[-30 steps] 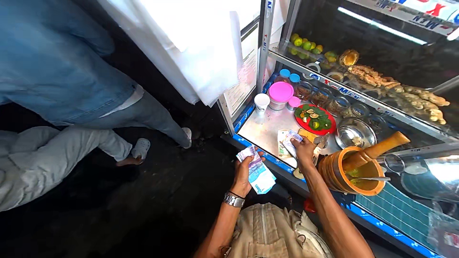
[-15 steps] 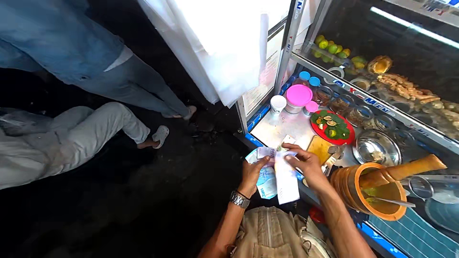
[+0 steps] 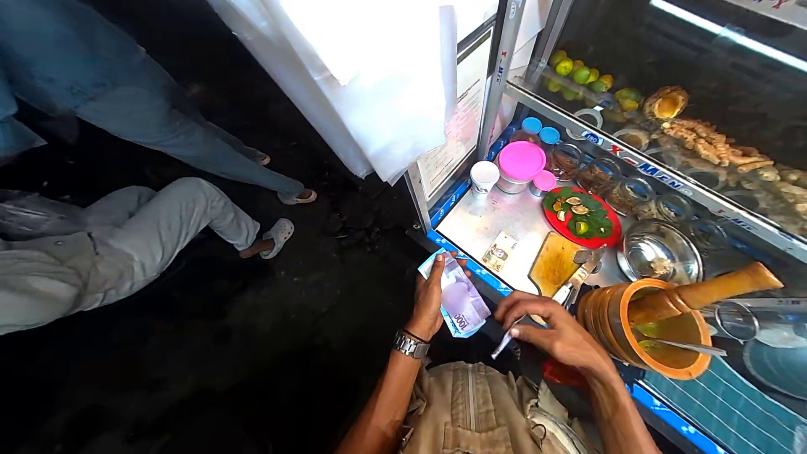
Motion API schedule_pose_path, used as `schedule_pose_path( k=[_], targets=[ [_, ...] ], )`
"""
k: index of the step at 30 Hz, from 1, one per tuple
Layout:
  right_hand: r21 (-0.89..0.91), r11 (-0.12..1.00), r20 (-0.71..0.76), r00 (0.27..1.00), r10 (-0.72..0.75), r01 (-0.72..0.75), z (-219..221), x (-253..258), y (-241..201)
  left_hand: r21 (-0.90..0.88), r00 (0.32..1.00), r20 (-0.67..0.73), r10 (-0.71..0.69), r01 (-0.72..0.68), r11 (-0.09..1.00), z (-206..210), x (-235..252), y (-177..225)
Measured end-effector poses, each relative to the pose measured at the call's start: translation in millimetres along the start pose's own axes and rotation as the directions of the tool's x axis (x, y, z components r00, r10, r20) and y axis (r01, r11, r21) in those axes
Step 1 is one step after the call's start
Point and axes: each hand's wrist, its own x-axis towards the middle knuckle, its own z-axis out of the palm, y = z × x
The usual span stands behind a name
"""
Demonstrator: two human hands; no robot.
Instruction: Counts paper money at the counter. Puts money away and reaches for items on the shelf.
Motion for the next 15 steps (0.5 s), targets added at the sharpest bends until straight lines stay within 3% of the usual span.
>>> schedule_pose_path(
  k=[3,5,8,11,15],
  targets=[
    [0.144,0.99,-0.306,0.951,0.049,-0.005,11.4,12.6,-27.6,0.12,0.994,0.089,0.068,-0.078,0.99,3.0,-1.4,-6.6],
    [0.014,0.988,-0.42,0.896,0.146,-0.154,26.6,33.4,-25.0,0.195,0.995,0.08,0.056,-0.071,0.978,11.7,-7.0,-9.9],
    [-0.231,0.892,-0.524,0.822,0.222,-0.388,50.9,54.1,4.3,0.191,1.0,0.01,-0.012,0.01,0.981,26.5,-16.5,-9.0],
    [-0.078,0.904,-0.581,0.756,0.302,-0.421,67.8,55.4,14.3,0.142,0.995,-0.046,-0.086,0.092,0.986,28.1,-19.7,-6.8],
    [0.285,0.906,-0.67,0.612,0.421,-0.312,68.6,52.4,17.6,-0.015,0.981,0.123,-0.152,0.155,0.988,20.5,-33.4,-6.2]
  ],
)
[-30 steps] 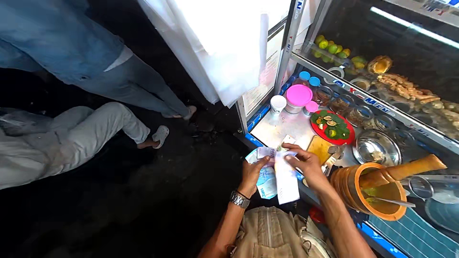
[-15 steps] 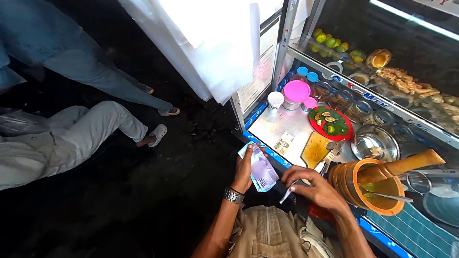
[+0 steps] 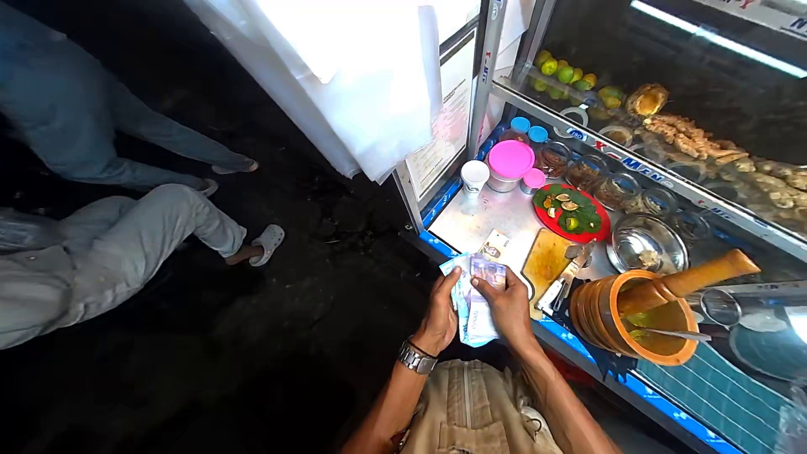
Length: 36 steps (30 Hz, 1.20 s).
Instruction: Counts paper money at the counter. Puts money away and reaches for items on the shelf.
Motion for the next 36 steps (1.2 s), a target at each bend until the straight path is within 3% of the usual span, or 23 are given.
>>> schedule_pose_path(
  k=[4,10,16,22,26,29,33,36],
  targets=[
    [0.297,0.945,-0.011,0.989,0.146,-0.137,-12.9,2.7,-2.8,0.027,0.998,0.06,0.004,-0.005,1.0,0.5,-5.2,-6.5],
    [0.251,0.961,0.009,0.993,0.118,-0.116,-24.3,-5.7,1.5,0.154,0.99,-0.064,0.126,-0.115,0.981,5.5,5.2,-15.3],
    [0.26,0.963,-0.035,0.996,0.087,-0.075,-32.5,-5.1,1.8,0.115,0.995,0.062,0.076,-0.083,0.99,1.7,-4.6,-9.5],
    [0.188,0.979,0.119,0.991,0.062,-0.084,-36.3,-6.4,3.3,0.392,0.977,0.055,0.208,-0.213,0.895,-1.3,3.7,-13.6],
    [0.309,0.945,0.063,0.994,0.089,-0.104,-44.7,-6.1,0.7,0.083,0.994,0.103,0.041,-0.05,0.995,-3.0,0.9,-3.5],
    [0.424,0.899,0.094,0.992,0.078,-0.111,-59.0,-7.3,-0.8,-0.129,0.984,0.177,0.012,0.012,0.992,-14.0,6.2,-0.3],
    [0.377,0.916,0.204,0.977,0.06,-0.135,-62.7,-19.6,-11.7,-0.033,0.988,0.145,0.056,-0.052,0.998,-13.2,6.7,-3.5],
    [0.376,0.915,0.253,0.966,0.051,-0.146,-53.6,-23.1,-13.3,-0.02,0.949,0.28,0.146,-0.146,0.989,-13.8,6.5,-9.5]
  ],
)
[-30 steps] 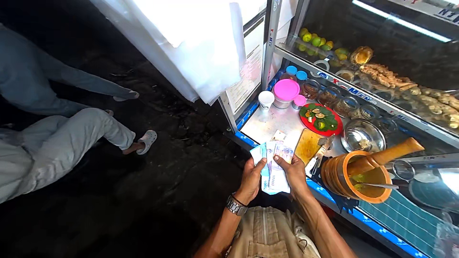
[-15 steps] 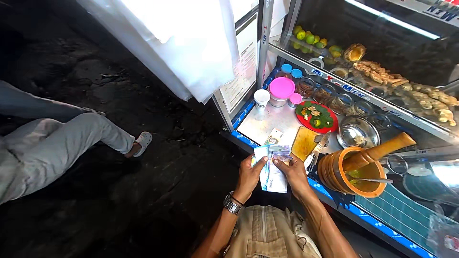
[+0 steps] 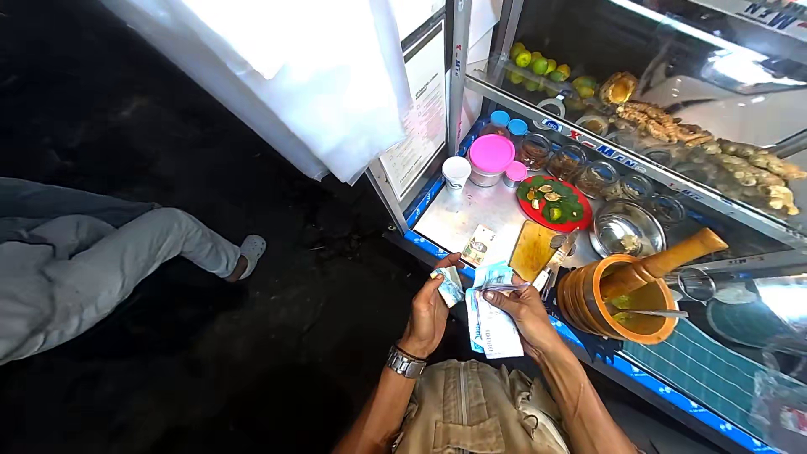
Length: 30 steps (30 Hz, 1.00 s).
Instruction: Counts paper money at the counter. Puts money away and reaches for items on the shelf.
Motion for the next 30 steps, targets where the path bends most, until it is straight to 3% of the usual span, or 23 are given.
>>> schedule_pose_path(
  k=[4,7,9,12,14,16,19,23,25,30],
  targets=[
    [-0.126,0.992,0.032,0.999,-0.013,0.017,9.9,5.4,10.3,-0.045,0.987,0.161,0.013,-0.006,0.999,3.6,-4.7,-3.5],
    [-0.168,0.986,-0.028,1.0,-0.011,0.006,16.7,5.1,11.2,-0.091,0.997,0.054,-0.056,0.061,0.994,12.6,-14.1,-2.5],
    [-0.135,0.991,-0.077,0.997,-0.025,0.015,17.6,4.9,12.2,0.02,0.998,-0.028,-0.058,0.059,0.998,11.5,-10.2,-6.4],
    [-0.14,0.988,-0.15,0.985,-0.082,0.061,13.2,5.2,17.2,0.307,0.976,-0.159,0.151,-0.097,0.947,4.7,-1.0,-18.1],
    [-0.139,0.987,-0.17,0.98,-0.101,0.078,10.4,4.9,19.5,0.415,0.961,-0.152,0.23,-0.149,0.898,4.9,-1.1,-17.2],
    [-0.084,0.993,-0.171,0.981,-0.095,0.082,8.4,2.2,22.1,0.482,0.976,-0.107,0.188,-0.114,0.869,4.5,-5.3,-15.4],
    [0.083,0.994,-0.124,0.991,-0.058,0.069,4.8,2.6,25.5,0.4,0.997,-0.046,0.068,-0.044,0.916,2.1,-12.8,-18.0],
    [0.211,0.978,-0.122,0.992,0.015,0.011,2.4,3.6,23.1,0.303,0.997,0.068,0.047,-0.066,0.951,8.1,-19.3,-18.2],
    [0.173,0.985,-0.146,0.989,0.017,0.008,2.6,3.8,23.9,0.29,0.994,0.082,0.065,-0.086,0.953,13.8,-18.2,-15.3],
    [0.027,0.998,-0.236,0.971,-0.043,0.051,5.4,2.3,29.2,0.434,0.975,-0.05,0.217,-0.175,0.884,16.4,-13.7,-18.7]
  ],
)
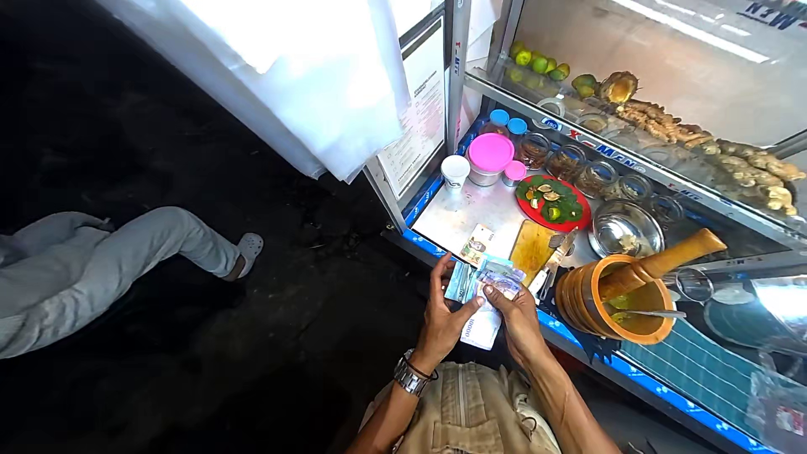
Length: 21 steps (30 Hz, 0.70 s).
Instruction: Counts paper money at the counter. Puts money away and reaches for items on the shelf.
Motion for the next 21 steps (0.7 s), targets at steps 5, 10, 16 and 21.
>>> schedule_pose_path(
  k=[5,10,16,21],
  targets=[
    [0.072,0.997,0.016,0.999,-0.034,0.033,-0.9,-1.9,0.0,0.025,1.0,0.012,0.026,-0.026,0.999,-2.3,-2.1,-8.7],
    [0.103,0.995,-0.007,1.0,-0.016,0.016,-6.1,-3.7,2.6,-0.291,0.96,-0.168,-0.224,0.169,0.942,2.6,3.2,0.3],
    [0.084,0.993,-0.111,0.99,0.092,-0.082,-6.6,-12.3,16.9,-0.548,0.902,-0.241,-0.357,0.177,0.817,-5.3,25.4,21.4],
    [0.062,0.992,-0.12,0.986,0.116,-0.109,-2.2,-17.8,27.0,-0.561,0.917,-0.295,-0.268,0.061,0.826,-6.1,35.6,20.4]
  ],
)
